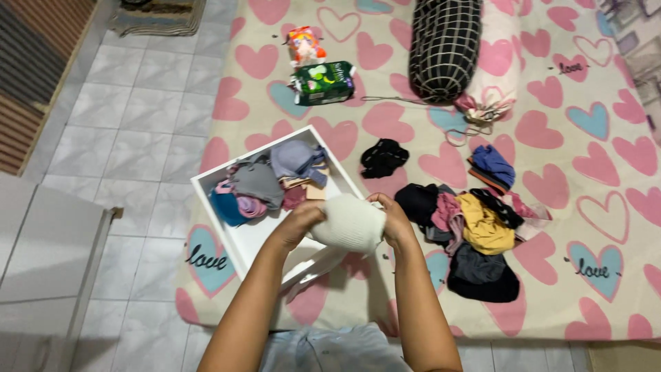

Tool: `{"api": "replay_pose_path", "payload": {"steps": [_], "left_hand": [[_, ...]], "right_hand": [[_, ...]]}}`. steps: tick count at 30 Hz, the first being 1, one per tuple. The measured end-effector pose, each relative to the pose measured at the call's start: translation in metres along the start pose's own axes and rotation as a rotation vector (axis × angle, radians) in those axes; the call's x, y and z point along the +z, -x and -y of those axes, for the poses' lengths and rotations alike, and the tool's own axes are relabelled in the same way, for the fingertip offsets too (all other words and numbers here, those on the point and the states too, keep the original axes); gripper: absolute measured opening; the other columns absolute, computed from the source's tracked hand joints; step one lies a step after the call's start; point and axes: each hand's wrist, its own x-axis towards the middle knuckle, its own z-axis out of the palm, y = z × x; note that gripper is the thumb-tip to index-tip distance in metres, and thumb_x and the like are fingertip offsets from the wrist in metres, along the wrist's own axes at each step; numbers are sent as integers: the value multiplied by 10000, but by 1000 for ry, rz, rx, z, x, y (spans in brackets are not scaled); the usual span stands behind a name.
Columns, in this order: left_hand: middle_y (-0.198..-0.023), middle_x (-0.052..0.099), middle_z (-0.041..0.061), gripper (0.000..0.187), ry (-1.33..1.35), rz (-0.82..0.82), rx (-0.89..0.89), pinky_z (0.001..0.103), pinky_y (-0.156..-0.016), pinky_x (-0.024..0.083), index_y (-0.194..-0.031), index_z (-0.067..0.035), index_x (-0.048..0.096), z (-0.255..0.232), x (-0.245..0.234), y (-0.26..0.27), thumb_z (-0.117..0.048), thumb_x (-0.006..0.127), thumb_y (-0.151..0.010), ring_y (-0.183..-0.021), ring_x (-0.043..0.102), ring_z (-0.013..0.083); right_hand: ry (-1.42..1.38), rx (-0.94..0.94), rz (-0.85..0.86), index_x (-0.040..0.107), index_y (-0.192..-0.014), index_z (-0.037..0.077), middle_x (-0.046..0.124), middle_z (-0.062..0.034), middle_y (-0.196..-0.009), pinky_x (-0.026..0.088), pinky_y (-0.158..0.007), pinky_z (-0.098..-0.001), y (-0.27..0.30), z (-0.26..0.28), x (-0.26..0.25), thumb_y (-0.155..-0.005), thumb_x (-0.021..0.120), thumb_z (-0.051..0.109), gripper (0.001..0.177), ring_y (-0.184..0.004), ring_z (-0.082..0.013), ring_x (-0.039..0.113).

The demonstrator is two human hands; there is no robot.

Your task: The person opens a white wardrobe and removes a drawer filled with folded undergarments. They place the drawer on the bed, empty its contents, then fold each item and place them back into the drawer in organized sections.

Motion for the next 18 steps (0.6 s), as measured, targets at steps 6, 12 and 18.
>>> {"api": "replay_pose_path", "payload": {"steps": [6, 12, 18], "left_hand": [[-1262, 649, -7, 398, -164, -121, 193, 265, -978, 471, -1258, 18, 667, -4, -24, 31, -184, 550, -936, -1135, 610, 108], [-1084, 734, 109, 368, -272, -503, 87, 305, -877, 521, -1197, -19, 683, 13, -78, 52, -280, 600, -951, -984, 659, 180], [-1065, 727, 179, 379, -356, -1060, 99, 364, -890, 517, -1178, -7, 642, -4, -131, 63, -297, 623, -936, -972, 688, 272]], "right_hand": [[-426, 218, 94, 708, -1085, -2, 758, -119, -981, 617, -686, -328, -25, -37, 78, -934, 617, 129, 220, -790, -201, 745], [-306, 453, 202, 701, -1159, -30, 766, -160, -1053, 639, -736, -376, -33, -27, 158, -942, 667, 176, 301, -850, -228, 761], [-769, 255, 445, 670, -1130, 23, 715, -137, -1007, 608, -661, -393, -70, -58, 195, -934, 669, 208, 270, -838, -284, 710]]}}
